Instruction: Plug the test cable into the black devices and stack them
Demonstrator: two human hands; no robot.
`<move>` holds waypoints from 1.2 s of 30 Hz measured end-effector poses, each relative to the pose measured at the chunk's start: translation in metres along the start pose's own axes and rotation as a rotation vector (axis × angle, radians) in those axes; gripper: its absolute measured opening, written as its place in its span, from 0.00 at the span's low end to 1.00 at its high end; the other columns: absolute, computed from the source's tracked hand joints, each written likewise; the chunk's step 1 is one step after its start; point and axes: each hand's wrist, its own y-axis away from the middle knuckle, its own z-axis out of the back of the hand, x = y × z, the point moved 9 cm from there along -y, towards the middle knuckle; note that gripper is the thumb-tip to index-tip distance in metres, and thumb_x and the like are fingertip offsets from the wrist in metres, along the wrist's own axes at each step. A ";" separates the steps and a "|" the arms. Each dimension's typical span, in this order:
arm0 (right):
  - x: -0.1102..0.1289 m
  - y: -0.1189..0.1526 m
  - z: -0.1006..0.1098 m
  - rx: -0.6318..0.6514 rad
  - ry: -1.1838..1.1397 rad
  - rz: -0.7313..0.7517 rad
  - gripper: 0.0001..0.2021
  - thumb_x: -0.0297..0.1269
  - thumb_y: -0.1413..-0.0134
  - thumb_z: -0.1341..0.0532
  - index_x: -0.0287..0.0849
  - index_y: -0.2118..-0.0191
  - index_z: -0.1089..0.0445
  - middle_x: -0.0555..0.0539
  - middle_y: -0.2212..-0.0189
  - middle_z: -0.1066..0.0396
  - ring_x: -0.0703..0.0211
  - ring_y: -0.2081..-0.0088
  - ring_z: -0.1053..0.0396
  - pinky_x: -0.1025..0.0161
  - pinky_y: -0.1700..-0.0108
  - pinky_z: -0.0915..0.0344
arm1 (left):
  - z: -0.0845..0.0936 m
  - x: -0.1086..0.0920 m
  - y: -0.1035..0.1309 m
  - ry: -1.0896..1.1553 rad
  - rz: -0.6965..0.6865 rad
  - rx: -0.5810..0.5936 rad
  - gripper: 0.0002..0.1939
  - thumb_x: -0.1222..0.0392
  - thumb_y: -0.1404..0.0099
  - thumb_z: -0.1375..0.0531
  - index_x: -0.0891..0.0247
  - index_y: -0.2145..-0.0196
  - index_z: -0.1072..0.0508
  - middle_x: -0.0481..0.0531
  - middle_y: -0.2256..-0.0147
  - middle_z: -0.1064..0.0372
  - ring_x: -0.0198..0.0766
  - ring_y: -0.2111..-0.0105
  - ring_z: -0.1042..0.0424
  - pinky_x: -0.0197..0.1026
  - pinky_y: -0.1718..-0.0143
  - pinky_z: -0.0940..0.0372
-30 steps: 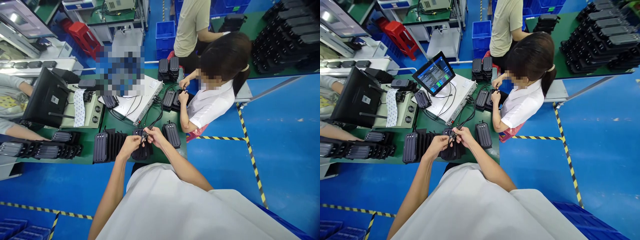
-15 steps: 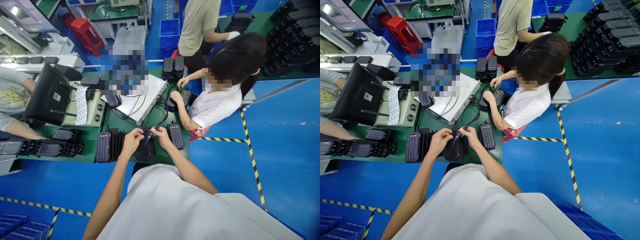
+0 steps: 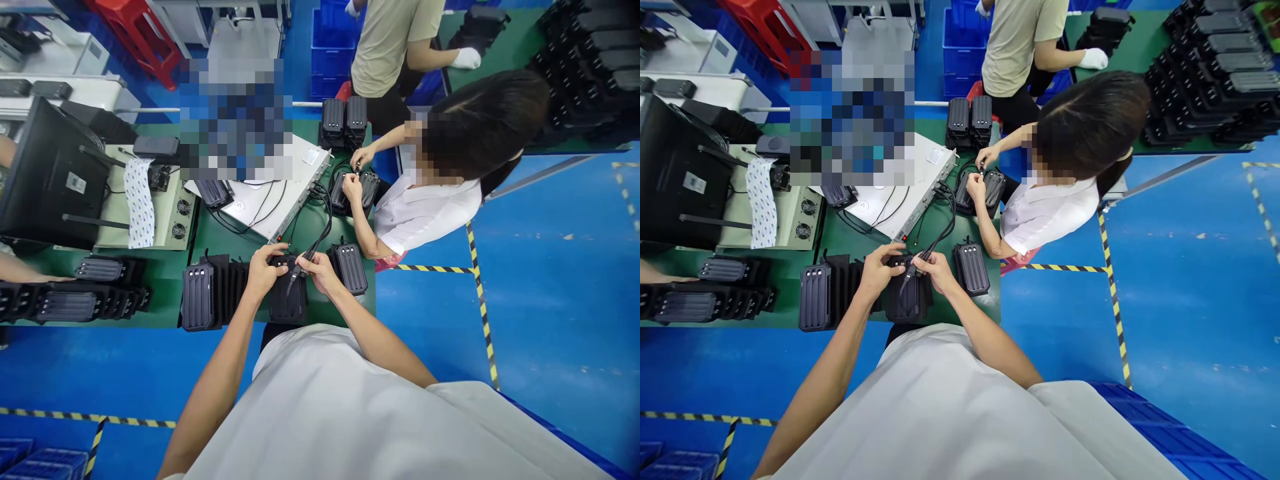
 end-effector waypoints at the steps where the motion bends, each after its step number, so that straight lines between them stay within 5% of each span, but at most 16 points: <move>1: 0.001 0.000 0.000 -0.007 0.009 -0.004 0.20 0.52 0.54 0.24 0.39 0.70 0.22 0.52 0.78 0.35 0.65 0.75 0.45 0.64 0.71 0.49 | 0.001 -0.006 0.002 -0.028 -0.004 -0.012 0.26 0.67 0.49 0.32 0.54 0.51 0.17 0.49 0.59 0.23 0.48 0.54 0.28 0.51 0.47 0.36; 3: 0.002 0.001 0.000 -0.018 0.025 -0.016 0.20 0.53 0.54 0.24 0.40 0.70 0.22 0.51 0.77 0.34 0.65 0.75 0.44 0.64 0.71 0.47 | 0.007 -0.023 0.010 -0.137 -0.042 -0.050 0.21 0.63 0.45 0.32 0.55 0.52 0.17 0.52 0.57 0.24 0.49 0.53 0.30 0.50 0.48 0.37; 5: 0.003 0.001 0.000 -0.025 0.029 -0.022 0.19 0.53 0.53 0.25 0.40 0.70 0.22 0.50 0.77 0.33 0.64 0.75 0.42 0.64 0.71 0.45 | 0.007 -0.038 0.024 -0.237 -0.035 -0.039 0.07 0.54 0.37 0.34 0.58 0.64 0.17 0.53 0.61 0.25 0.47 0.58 0.30 0.46 0.55 0.37; 9: 0.003 -0.001 0.001 -0.064 0.003 -0.008 0.19 0.54 0.54 0.25 0.41 0.71 0.22 0.50 0.76 0.33 0.64 0.74 0.43 0.64 0.72 0.45 | -0.015 -0.039 0.048 -0.191 0.112 0.155 0.19 0.48 0.33 0.39 0.59 0.78 0.31 0.47 0.78 0.38 0.38 0.74 0.41 0.40 0.69 0.47; 20: 0.001 -0.004 -0.005 -0.096 -0.145 0.022 0.18 0.51 0.55 0.24 0.40 0.71 0.23 0.53 0.78 0.35 0.66 0.75 0.44 0.67 0.72 0.49 | -0.024 -0.029 0.059 0.012 0.158 -0.003 0.17 0.50 0.34 0.40 0.60 0.77 0.34 0.45 0.76 0.42 0.36 0.71 0.43 0.40 0.66 0.48; 26: 0.016 -0.006 -0.011 -0.016 -0.030 0.089 0.20 0.55 0.49 0.27 0.40 0.69 0.24 0.49 0.72 0.26 0.60 0.68 0.33 0.65 0.62 0.36 | -0.025 -0.026 0.062 0.059 0.131 -0.017 0.19 0.48 0.34 0.40 0.60 0.77 0.35 0.45 0.75 0.43 0.36 0.71 0.44 0.39 0.66 0.47; 30: 0.015 -0.006 -0.021 0.065 -0.057 0.107 0.21 0.58 0.45 0.29 0.43 0.67 0.27 0.46 0.72 0.24 0.54 0.63 0.25 0.60 0.55 0.31 | -0.025 -0.024 0.061 0.080 0.145 -0.020 0.15 0.47 0.34 0.39 0.60 0.71 0.26 0.46 0.72 0.34 0.37 0.70 0.38 0.39 0.64 0.43; 36: 0.012 -0.018 -0.006 -0.052 -0.123 0.070 0.25 0.60 0.49 0.27 0.44 0.65 0.32 0.49 0.72 0.25 0.55 0.69 0.24 0.59 0.59 0.27 | -0.025 -0.026 0.065 -0.007 0.143 -0.040 0.15 0.49 0.35 0.39 0.60 0.74 0.26 0.46 0.74 0.33 0.37 0.71 0.36 0.39 0.65 0.42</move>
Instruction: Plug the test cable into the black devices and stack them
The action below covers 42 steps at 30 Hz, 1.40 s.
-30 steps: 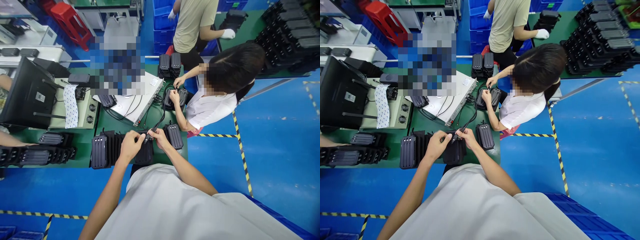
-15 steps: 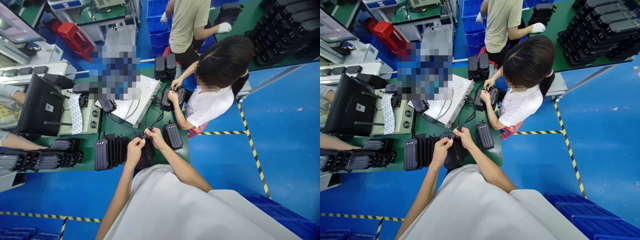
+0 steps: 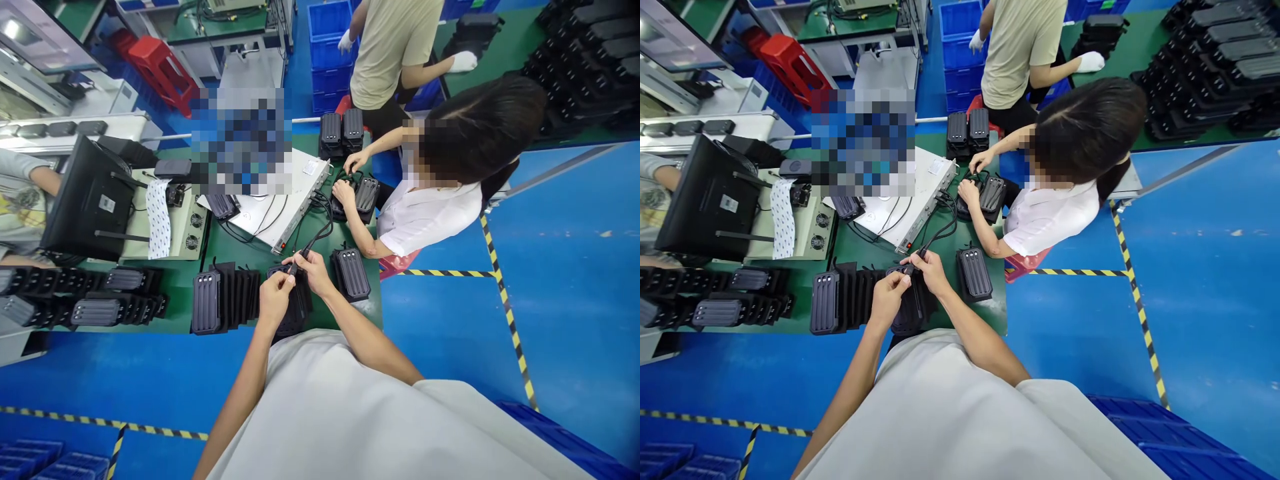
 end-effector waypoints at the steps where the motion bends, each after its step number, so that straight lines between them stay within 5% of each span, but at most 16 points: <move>1: 0.007 -0.005 0.011 -0.078 -0.031 0.021 0.26 0.61 0.50 0.27 0.45 0.65 0.33 0.51 0.74 0.27 0.55 0.70 0.23 0.58 0.59 0.26 | -0.001 0.001 0.004 -0.004 0.003 0.005 0.15 0.50 0.36 0.39 0.60 0.75 0.26 0.46 0.75 0.33 0.37 0.71 0.37 0.39 0.66 0.42; 4: 0.029 -0.018 0.036 -0.216 -0.085 0.084 0.27 0.62 0.53 0.26 0.46 0.65 0.35 0.55 0.77 0.32 0.53 0.70 0.21 0.55 0.58 0.24 | 0.000 0.004 0.017 0.033 0.008 0.013 0.15 0.49 0.35 0.38 0.60 0.75 0.24 0.48 0.72 0.29 0.38 0.69 0.34 0.40 0.65 0.41; 7: 0.030 -0.024 0.028 -0.108 -0.063 0.044 0.25 0.59 0.52 0.24 0.44 0.64 0.31 0.52 0.75 0.29 0.52 0.67 0.20 0.56 0.57 0.24 | 0.013 0.009 0.015 0.134 0.007 -0.055 0.12 0.50 0.35 0.36 0.59 0.63 0.18 0.51 0.64 0.23 0.41 0.64 0.28 0.41 0.59 0.36; 10: 0.013 -0.018 0.017 -0.087 -0.073 -0.016 0.25 0.57 0.54 0.23 0.42 0.64 0.29 0.51 0.73 0.27 0.52 0.66 0.19 0.58 0.58 0.24 | 0.020 0.015 -0.002 0.181 0.034 -0.032 0.14 0.53 0.38 0.34 0.59 0.56 0.18 0.50 0.68 0.23 0.41 0.66 0.27 0.42 0.59 0.33; 12: -0.001 -0.013 0.011 -0.100 -0.081 -0.058 0.25 0.57 0.56 0.23 0.42 0.65 0.28 0.50 0.73 0.26 0.53 0.67 0.20 0.61 0.61 0.26 | 0.023 0.011 -0.014 0.089 -0.017 -0.015 0.11 0.57 0.39 0.33 0.58 0.58 0.18 0.50 0.67 0.23 0.43 0.65 0.27 0.45 0.58 0.33; 17: -0.024 -0.002 0.007 -0.113 -0.075 -0.146 0.26 0.58 0.57 0.23 0.42 0.64 0.27 0.47 0.74 0.23 0.55 0.68 0.21 0.64 0.67 0.28 | 0.033 -0.006 -0.026 -0.264 -0.248 -0.158 0.08 0.64 0.45 0.28 0.53 0.66 0.16 0.54 0.43 0.29 0.56 0.45 0.33 0.61 0.40 0.39; 25: -0.027 0.008 0.005 -0.177 -0.107 -0.108 0.25 0.57 0.58 0.23 0.42 0.66 0.27 0.47 0.73 0.22 0.54 0.68 0.22 0.62 0.64 0.27 | 0.019 0.027 -0.041 0.021 -0.198 0.022 0.08 0.62 0.43 0.30 0.56 0.63 0.16 0.53 0.47 0.28 0.51 0.42 0.31 0.57 0.34 0.40; 28: -0.026 0.012 0.005 -0.212 -0.100 -0.089 0.23 0.56 0.56 0.23 0.43 0.66 0.27 0.48 0.74 0.23 0.53 0.66 0.22 0.61 0.62 0.27 | 0.018 0.039 -0.047 0.137 -0.159 -0.040 0.26 0.63 0.46 0.28 0.52 0.48 0.18 0.53 0.42 0.32 0.51 0.40 0.32 0.54 0.34 0.38; 32: -0.023 0.014 0.005 -0.246 -0.067 -0.066 0.21 0.54 0.52 0.25 0.43 0.65 0.27 0.47 0.73 0.23 0.52 0.63 0.21 0.60 0.58 0.28 | 0.013 0.061 -0.054 0.149 -0.011 -0.137 0.58 0.66 0.51 0.26 0.44 0.27 0.40 0.54 0.30 0.45 0.55 0.33 0.38 0.53 0.32 0.41; 35: -0.023 0.020 0.004 -0.271 -0.092 -0.057 0.20 0.53 0.52 0.24 0.43 0.66 0.27 0.47 0.71 0.22 0.53 0.62 0.21 0.59 0.56 0.28 | 0.015 0.069 -0.041 0.054 0.091 -0.152 0.60 0.61 0.51 0.24 0.53 0.25 0.45 0.62 0.27 0.53 0.63 0.29 0.47 0.60 0.30 0.46; 37: -0.022 0.026 0.004 -0.295 -0.145 -0.029 0.20 0.51 0.54 0.23 0.43 0.67 0.27 0.49 0.70 0.21 0.53 0.61 0.20 0.58 0.53 0.28 | 0.019 0.070 -0.020 -0.056 0.140 -0.127 0.52 0.53 0.45 0.26 0.60 0.27 0.41 0.67 0.26 0.54 0.65 0.27 0.50 0.64 0.29 0.48; 40: -0.028 0.032 0.011 -0.333 -0.225 0.001 0.21 0.48 0.58 0.20 0.42 0.68 0.28 0.52 0.71 0.22 0.53 0.59 0.19 0.55 0.49 0.28 | 0.014 0.073 0.015 -0.176 0.223 -0.044 0.35 0.48 0.34 0.36 0.63 0.33 0.33 0.68 0.30 0.43 0.61 0.29 0.45 0.63 0.29 0.48; 42: -0.037 0.030 0.016 -0.336 -0.263 -0.002 0.20 0.48 0.56 0.20 0.42 0.67 0.28 0.53 0.73 0.23 0.52 0.59 0.19 0.53 0.45 0.28 | 0.010 0.074 0.028 -0.196 0.243 -0.044 0.33 0.51 0.32 0.39 0.64 0.33 0.33 0.66 0.32 0.39 0.57 0.31 0.42 0.58 0.29 0.46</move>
